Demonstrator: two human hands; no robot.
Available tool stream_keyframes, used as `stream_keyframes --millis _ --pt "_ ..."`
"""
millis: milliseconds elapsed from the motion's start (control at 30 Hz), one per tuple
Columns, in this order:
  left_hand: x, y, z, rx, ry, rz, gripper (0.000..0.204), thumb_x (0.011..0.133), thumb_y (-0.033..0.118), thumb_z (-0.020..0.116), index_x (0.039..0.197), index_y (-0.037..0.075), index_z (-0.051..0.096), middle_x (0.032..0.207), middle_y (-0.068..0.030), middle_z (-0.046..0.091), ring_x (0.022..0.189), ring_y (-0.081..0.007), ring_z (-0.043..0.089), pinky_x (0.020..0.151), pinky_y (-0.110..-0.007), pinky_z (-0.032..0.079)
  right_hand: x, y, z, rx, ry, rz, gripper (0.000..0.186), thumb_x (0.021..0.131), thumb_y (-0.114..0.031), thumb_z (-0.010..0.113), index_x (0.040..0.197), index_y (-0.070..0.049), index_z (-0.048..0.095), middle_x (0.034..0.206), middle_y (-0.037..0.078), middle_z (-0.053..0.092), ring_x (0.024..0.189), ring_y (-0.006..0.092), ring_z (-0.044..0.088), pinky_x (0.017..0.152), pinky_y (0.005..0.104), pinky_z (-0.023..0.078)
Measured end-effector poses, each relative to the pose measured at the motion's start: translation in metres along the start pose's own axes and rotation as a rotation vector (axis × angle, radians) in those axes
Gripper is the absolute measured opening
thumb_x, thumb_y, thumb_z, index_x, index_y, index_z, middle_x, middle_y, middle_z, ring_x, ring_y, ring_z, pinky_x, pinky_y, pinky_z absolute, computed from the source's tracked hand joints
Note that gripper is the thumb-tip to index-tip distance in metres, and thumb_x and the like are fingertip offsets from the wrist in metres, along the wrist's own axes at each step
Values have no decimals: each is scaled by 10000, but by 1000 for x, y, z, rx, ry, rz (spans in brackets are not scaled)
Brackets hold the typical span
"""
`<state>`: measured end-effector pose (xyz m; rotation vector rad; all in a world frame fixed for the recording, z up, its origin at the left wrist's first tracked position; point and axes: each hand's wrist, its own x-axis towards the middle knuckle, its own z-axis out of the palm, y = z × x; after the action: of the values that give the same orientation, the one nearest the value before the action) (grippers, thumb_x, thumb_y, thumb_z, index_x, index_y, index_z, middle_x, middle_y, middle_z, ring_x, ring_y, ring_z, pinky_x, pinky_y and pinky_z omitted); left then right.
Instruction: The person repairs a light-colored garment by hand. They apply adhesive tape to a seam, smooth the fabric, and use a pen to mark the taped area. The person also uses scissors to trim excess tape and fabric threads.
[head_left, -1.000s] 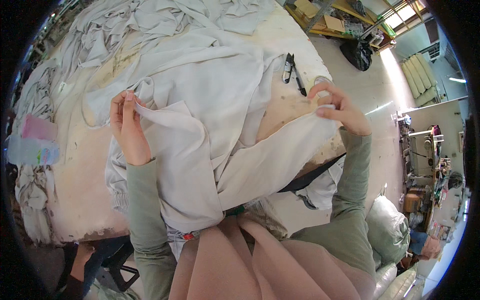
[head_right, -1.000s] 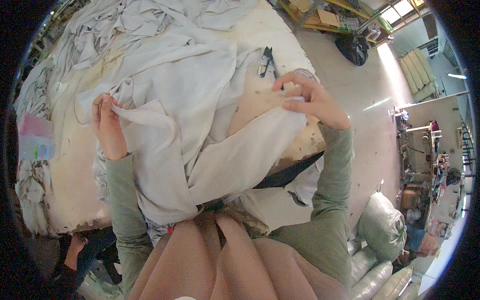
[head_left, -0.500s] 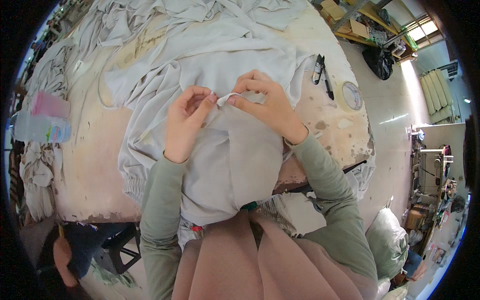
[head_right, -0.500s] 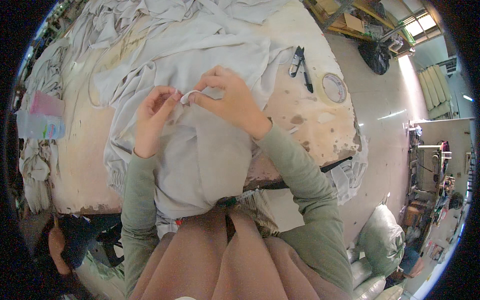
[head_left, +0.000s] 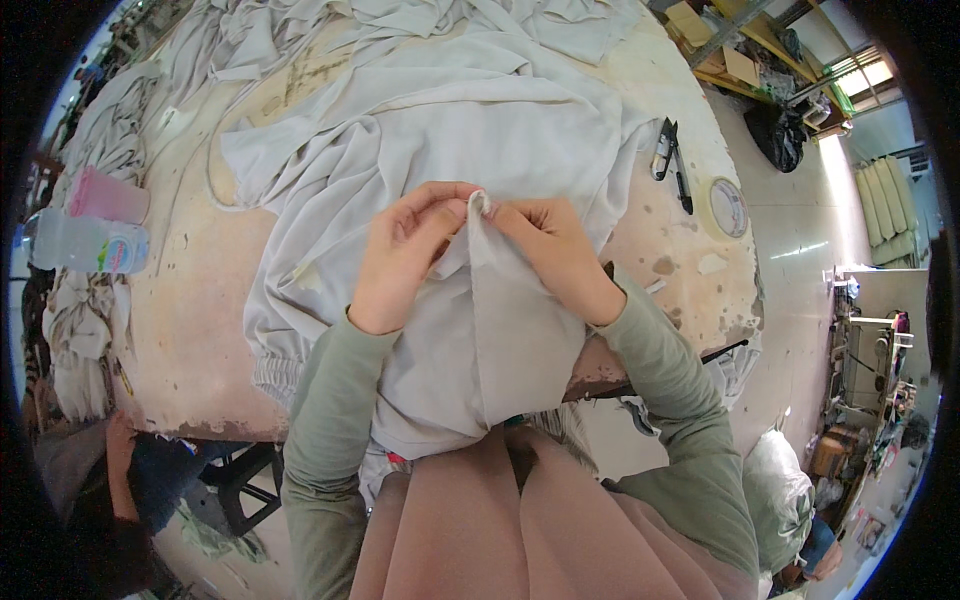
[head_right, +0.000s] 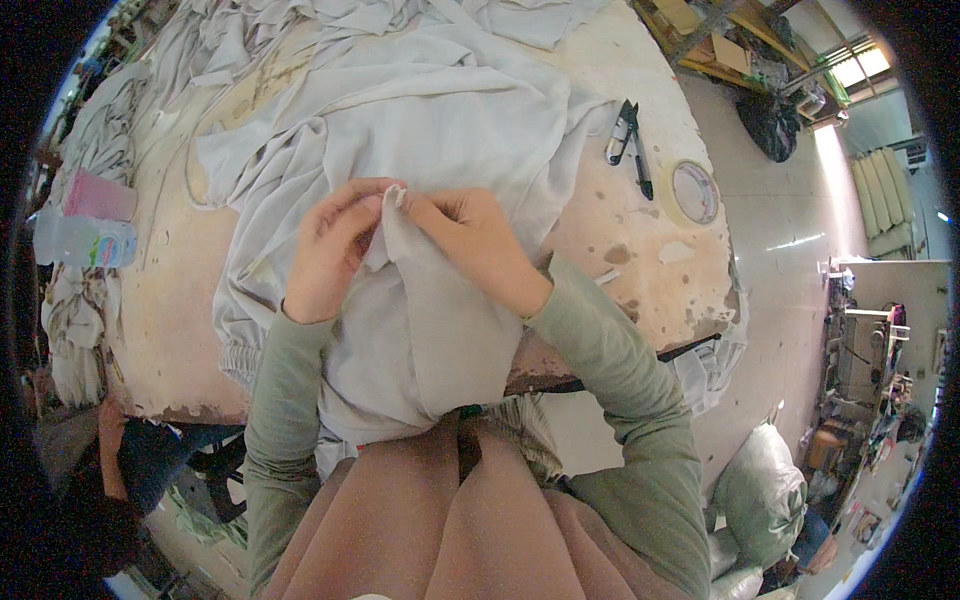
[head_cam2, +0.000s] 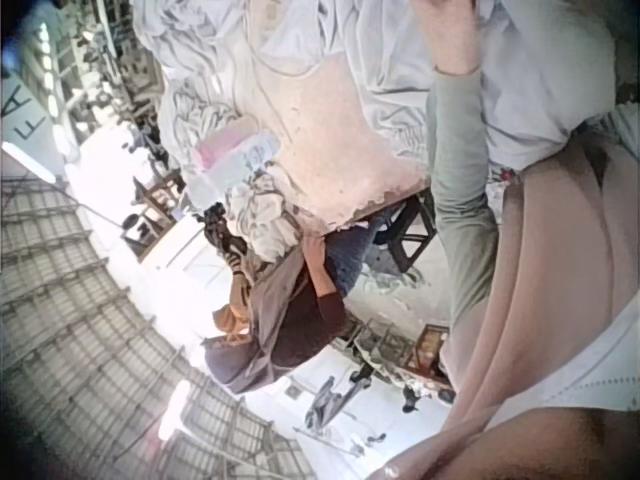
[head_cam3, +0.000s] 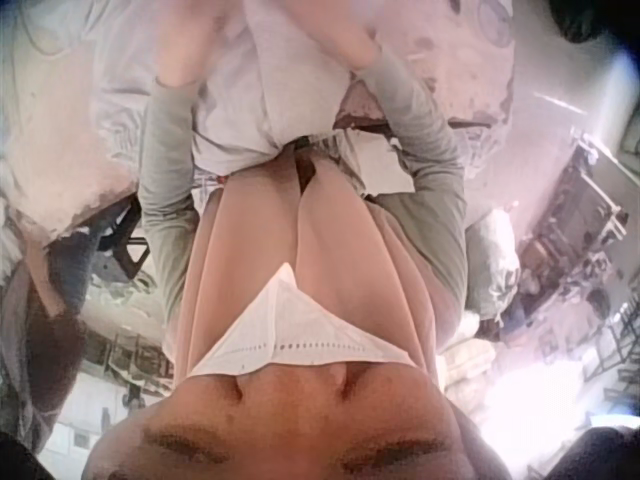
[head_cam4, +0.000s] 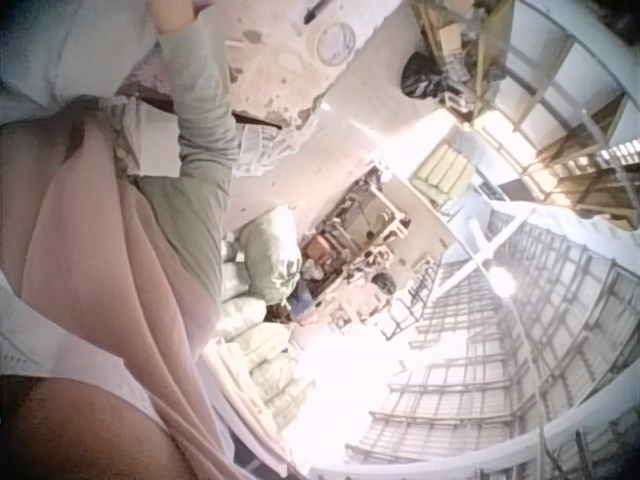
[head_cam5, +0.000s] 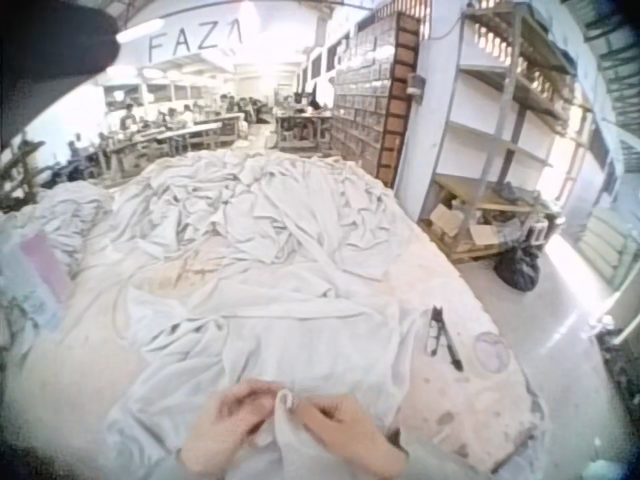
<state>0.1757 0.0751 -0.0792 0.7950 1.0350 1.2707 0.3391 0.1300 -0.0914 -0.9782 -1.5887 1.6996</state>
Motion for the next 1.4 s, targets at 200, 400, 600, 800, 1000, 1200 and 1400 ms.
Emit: stream_keyframes --millis 200,400,600,800,1000,1200,1400 --pt "-2 1 -2 90 77 -2 229 871 92 616 1084 9 610 927 1 644 834 -41 561 700 -190 426 -3 0 -2 -110 -14 -8 407 922 -304 558 798 82 595 603 -64 425 588 33 373 476 267 310" --pt "1 -6 -2 -101 164 18 145 871 104 630 981 10 631 841 10 650 751 -42 565 664 -194 439 -6 -8 -1 -199 -75 -22 361 886 -306 603 836 50 634 614 -20 498 596 55 425 512 266 345" --pt "-3 -7 0 61 125 46 128 859 84 647 950 -5 632 837 -11 649 720 -43 565 638 -193 446 0 -3 4 -259 153 -362 219 890 -251 625 942 -38 643 754 -22 599 728 60 497 707 226 381" --pt "-3 -5 3 75 16 -14 124 869 97 641 951 7 619 842 -1 633 705 -53 567 618 -188 444 -1 -8 -7 93 57 -60 226 884 -231 636 950 -17 666 831 5 634 762 69 531 670 218 401" --pt "-4 -2 3 -16 -6 -102 129 862 113 652 948 22 626 784 21 620 649 -32 543 540 -176 395 0 -8 -11 88 14 -12 239 895 -226 625 962 -1 668 832 23 648 746 74 560 661 215 440" --pt "-3 -2 1 -64 25 -131 130 860 122 657 927 15 627 799 6 633 681 -43 566 606 -186 432 3 -15 -93 -1062 553 -380 263 784 -172 687 990 -25 616 1036 105 611 995 211 577 829 314 451" --pt "-2 -4 3 -116 74 -80 128 858 114 657 925 11 621 808 -5 642 714 -57 591 657 -197 467 -30 11 -240 -1020 660 258 505 630 -252 791 1011 5 582 998 180 630 938 284 615 806 393 463"
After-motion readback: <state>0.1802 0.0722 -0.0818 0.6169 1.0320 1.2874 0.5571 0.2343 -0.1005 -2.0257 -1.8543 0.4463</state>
